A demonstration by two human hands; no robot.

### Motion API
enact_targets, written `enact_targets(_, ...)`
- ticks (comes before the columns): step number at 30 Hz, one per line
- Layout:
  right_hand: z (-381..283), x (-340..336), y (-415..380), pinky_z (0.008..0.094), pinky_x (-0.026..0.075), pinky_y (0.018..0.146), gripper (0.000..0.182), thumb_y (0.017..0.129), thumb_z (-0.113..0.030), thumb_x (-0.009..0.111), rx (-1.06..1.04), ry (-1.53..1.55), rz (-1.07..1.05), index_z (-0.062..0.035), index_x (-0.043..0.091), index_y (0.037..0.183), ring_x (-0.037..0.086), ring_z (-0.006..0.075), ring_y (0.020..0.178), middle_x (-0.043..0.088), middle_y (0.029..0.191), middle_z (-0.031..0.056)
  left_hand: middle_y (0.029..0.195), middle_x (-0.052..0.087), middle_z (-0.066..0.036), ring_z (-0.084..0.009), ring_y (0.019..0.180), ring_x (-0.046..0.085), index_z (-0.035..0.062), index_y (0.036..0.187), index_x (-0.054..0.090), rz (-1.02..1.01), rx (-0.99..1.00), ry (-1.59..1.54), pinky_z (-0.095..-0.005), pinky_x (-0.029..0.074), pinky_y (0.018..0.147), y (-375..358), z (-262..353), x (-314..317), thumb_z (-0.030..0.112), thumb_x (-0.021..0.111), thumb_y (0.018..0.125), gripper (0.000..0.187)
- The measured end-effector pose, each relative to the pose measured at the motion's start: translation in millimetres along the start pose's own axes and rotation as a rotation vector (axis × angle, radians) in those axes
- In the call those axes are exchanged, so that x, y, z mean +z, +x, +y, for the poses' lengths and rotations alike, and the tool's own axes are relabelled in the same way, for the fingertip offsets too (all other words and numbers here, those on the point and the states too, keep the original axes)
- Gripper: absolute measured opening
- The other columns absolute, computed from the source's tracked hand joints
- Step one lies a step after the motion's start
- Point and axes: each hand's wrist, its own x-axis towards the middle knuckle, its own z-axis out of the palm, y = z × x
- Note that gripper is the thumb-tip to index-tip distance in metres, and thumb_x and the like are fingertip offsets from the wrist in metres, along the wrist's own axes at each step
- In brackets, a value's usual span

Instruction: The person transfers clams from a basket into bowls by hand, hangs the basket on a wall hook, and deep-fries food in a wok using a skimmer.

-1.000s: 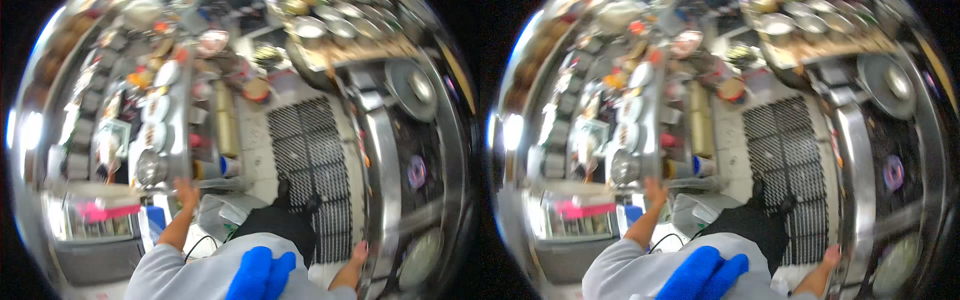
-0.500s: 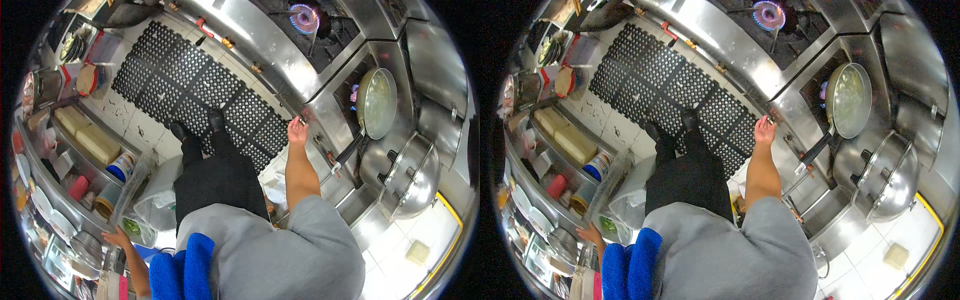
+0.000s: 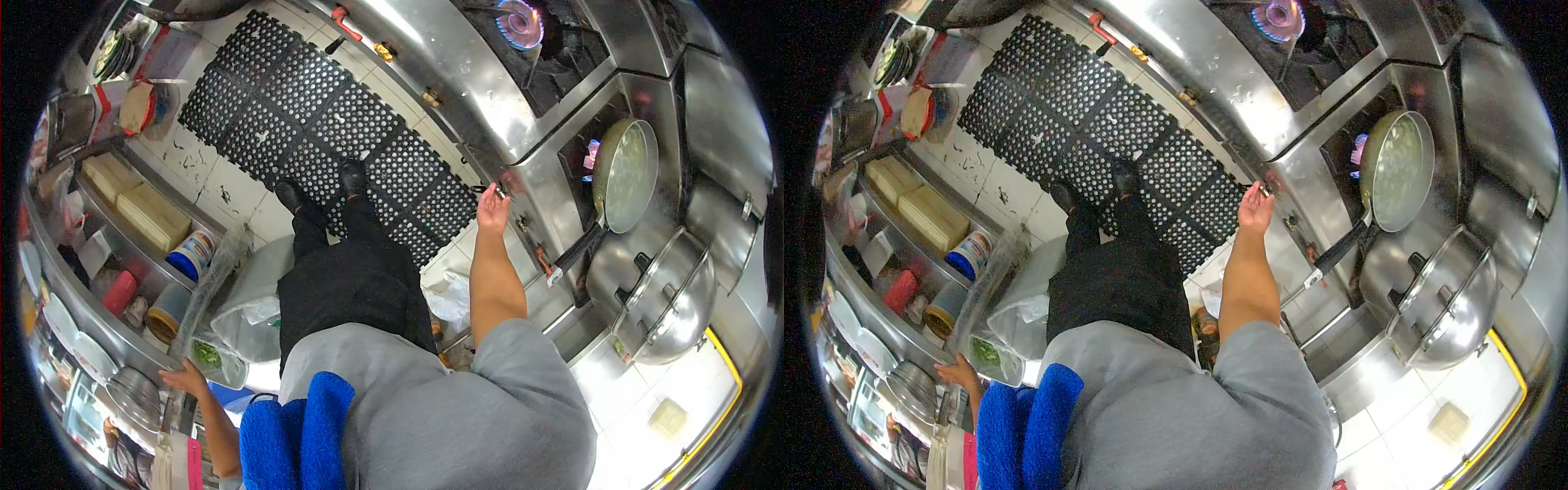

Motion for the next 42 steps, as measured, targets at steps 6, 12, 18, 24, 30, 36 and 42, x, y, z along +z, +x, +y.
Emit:
enact_targets(6,1,1,-1,0.0395,0.044,0.093,0.049,0.095,-0.035,0.046,-0.023,-0.033,0.019,0.0054,0.041,0.124,0.052,0.0262,0.114,0.052,0.123,0.0177,0.141,0.023,-0.033,-0.0458,0.132,0.021,-0.0068,0.141,0.013,0.012,0.007,-0.029,-0.0489,0.018,0.110,0,-5,4,0.030,0.060,0.079,0.086)
enact_targets(12,9,2,-6,0.0429,0.043,0.093,0.058,0.092,-0.043,0.047,-0.081,-0.125,0.000,0.0003,0.037,0.130,0.051,0.0245,0.116,0.051,0.126,0.0160,0.141,0.023,-0.033,-0.0453,0.131,0.022,-0.0083,0.140,0.013,0.032,0.048,-0.028,-0.0480,0.018,0.110,-3,0,-1,0.029,0.061,0.080,0.086)
enact_targets(18,55,2,-56,0.0395,0.045,0.089,0.086,0.081,-0.061,0.055,0.251,-0.682,-0.107,-0.0035,0.025,0.138,0.052,0.0263,0.113,0.049,0.128,0.0151,0.140,0.024,-0.033,-0.0451,0.131,0.022,-0.0081,0.140,0.014,0.027,0.040,-0.001,-0.0484,0.019,0.110,-4,0,0,0.031,0.059,0.080,0.084)
enact_targets(24,140,-38,-128,0.0267,0.044,0.067,0.026,0.085,-0.032,0.059,0.701,-1.925,-0.597,-0.0134,0.060,0.103,0.061,0.0117,0.081,0.063,0.088,0.0006,0.140,0.022,-0.035,-0.0459,0.132,0.020,-0.0076,0.140,0.014,0.015,0.020,-0.024,-0.0484,0.017,0.110,-9,3,-3,0.029,0.063,0.078,0.087)
enact_targets(30,202,30,-160,0.0314,0.048,0.071,0.038,0.086,-0.040,0.059,0.611,-2.086,-0.656,-0.0100,0.059,0.110,0.063,0.0180,0.087,0.066,0.100,0.0065,0.144,0.012,-0.034,-0.0445,0.135,0.013,-0.0032,0.143,0.009,-0.007,-0.051,-0.132,-0.0470,0.013,0.112,-10,21,-20,0.028,0.067,0.075,0.094)
enact_targets(36,245,238,-198,0.0314,0.048,0.074,0.054,0.089,-0.051,0.048,0.555,-1.210,-0.793,-0.0054,0.052,0.116,0.061,0.0181,0.088,0.063,0.104,0.0101,0.153,0.002,-0.017,-0.0360,0.140,0.006,0.0141,0.147,0.010,-0.074,-0.288,-0.082,-0.0628,0.016,0.104,-2,88,-71,0.028,0.067,0.076,0.092)
enact_targets(42,258,404,-282,0.0359,0.047,0.081,0.066,0.084,-0.065,0.045,0.551,-0.643,-0.954,-0.0067,0.053,0.114,0.058,0.0236,0.095,0.061,0.101,0.0119,0.151,0.010,-0.019,-0.0413,0.138,0.009,0.0100,0.134,0.042,-0.223,0.065,-0.402,-0.0625,0.019,0.103,67,221,-52,0.022,0.065,0.077,0.063)
